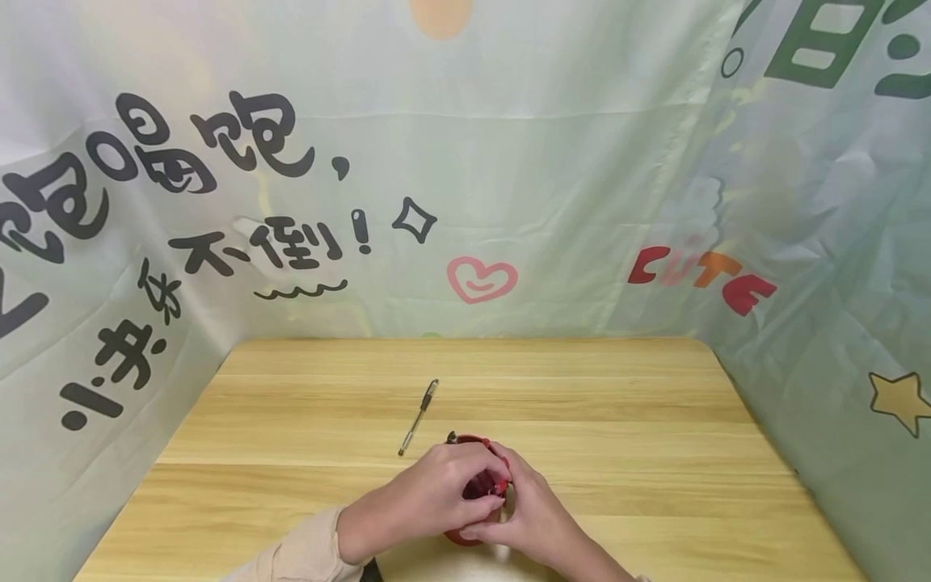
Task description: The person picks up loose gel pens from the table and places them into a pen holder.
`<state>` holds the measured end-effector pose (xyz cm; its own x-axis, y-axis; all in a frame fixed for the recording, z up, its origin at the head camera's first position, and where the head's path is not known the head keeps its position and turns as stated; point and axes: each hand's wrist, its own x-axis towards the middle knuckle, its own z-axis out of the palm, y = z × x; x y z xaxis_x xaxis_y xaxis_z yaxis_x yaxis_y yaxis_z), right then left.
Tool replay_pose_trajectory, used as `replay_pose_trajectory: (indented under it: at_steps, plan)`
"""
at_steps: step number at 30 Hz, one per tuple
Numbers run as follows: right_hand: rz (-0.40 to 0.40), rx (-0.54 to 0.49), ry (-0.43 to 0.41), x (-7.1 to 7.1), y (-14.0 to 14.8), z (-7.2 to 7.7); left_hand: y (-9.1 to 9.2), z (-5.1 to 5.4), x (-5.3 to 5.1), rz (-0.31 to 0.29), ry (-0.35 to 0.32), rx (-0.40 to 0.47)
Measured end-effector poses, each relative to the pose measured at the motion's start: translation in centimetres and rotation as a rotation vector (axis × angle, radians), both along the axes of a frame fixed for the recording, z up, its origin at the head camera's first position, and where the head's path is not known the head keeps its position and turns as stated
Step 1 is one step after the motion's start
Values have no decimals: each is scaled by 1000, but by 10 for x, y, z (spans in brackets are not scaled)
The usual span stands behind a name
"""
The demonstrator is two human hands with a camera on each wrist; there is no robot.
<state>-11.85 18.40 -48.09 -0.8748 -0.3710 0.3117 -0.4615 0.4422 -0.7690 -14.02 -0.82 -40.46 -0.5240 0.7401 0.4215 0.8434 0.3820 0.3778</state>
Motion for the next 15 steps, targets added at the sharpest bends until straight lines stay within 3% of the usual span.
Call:
replay_pose_trajectory:
  at_steps: [5,12,15]
  plan:
    - [11,-15,-18,1,0,0,0,1,0,3,5,-1]
    - [36,-44,-20,0,0,1,-1,5,-1,17,60,6]
    - [31,-44,-29,1,0,1,-1,8,-2,12,47,20]
